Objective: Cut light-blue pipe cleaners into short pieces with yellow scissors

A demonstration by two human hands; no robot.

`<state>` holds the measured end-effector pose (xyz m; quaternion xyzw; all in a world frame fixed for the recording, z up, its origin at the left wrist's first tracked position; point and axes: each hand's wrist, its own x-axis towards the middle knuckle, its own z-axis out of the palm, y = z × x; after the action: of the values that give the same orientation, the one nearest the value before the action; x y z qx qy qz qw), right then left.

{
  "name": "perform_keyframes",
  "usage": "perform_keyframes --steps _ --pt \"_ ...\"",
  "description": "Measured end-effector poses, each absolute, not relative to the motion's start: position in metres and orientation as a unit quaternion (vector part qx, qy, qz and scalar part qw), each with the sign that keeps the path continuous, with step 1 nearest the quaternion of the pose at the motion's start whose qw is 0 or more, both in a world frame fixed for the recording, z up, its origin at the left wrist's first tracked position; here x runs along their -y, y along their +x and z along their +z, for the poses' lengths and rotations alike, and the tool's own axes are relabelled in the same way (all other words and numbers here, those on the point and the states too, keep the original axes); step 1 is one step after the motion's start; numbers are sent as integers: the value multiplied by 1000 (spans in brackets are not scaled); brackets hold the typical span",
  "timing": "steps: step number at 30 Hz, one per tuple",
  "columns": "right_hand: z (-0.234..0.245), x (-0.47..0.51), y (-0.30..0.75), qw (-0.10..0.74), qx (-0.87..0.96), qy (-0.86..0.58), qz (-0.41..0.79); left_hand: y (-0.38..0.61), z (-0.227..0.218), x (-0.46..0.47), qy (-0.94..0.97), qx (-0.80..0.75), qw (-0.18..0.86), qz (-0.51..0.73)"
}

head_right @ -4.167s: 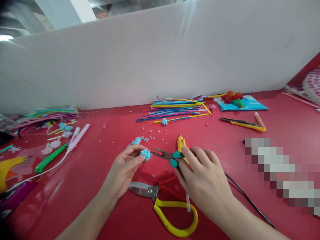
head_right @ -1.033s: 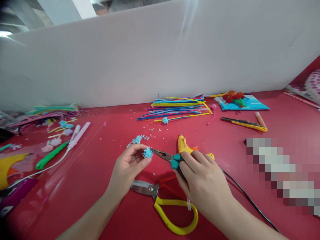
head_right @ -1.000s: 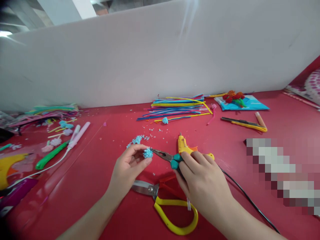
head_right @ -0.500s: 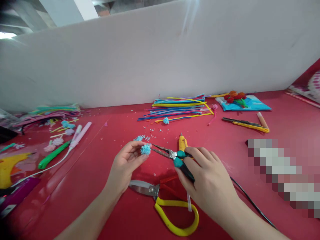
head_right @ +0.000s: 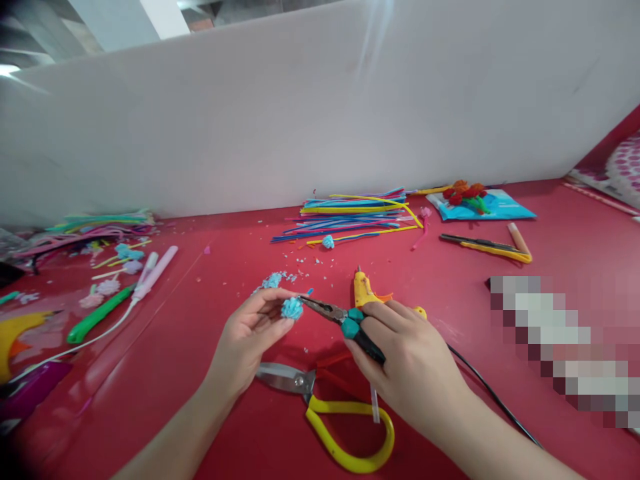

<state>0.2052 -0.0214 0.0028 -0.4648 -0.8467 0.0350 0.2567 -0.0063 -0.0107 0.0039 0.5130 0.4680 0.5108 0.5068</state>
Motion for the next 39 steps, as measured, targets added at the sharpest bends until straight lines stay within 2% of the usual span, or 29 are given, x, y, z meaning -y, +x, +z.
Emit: perform_keyframes --steps 7,14,17,21,24,28,34,39 --pt "2 23 203 245 856 -456 -15 -4 5 11 485 -484 507 523" --pt "2 29 200 178 855 -464 -145 -9 -3 9 439 -463 568 520" --pt "2 30 198 161 856 -463 -164 -8 -2 10 423 -462 583 517" --pt "1 25 200 212 843 -483 -104 -8 1 10 417 -465 567 537" --pt "0 22 203 256 834 -489 -9 -9 3 9 427 -455 565 540" --pt "-1 22 204 269 828 -484 87 -7 5 9 434 -435 567 549" --pt "-1 25 202 259 838 -472 86 -1 7 12 423 -461 556 547" --pt "0 24 202 252 848 -465 28 -2 5 12 414 -457 563 550"
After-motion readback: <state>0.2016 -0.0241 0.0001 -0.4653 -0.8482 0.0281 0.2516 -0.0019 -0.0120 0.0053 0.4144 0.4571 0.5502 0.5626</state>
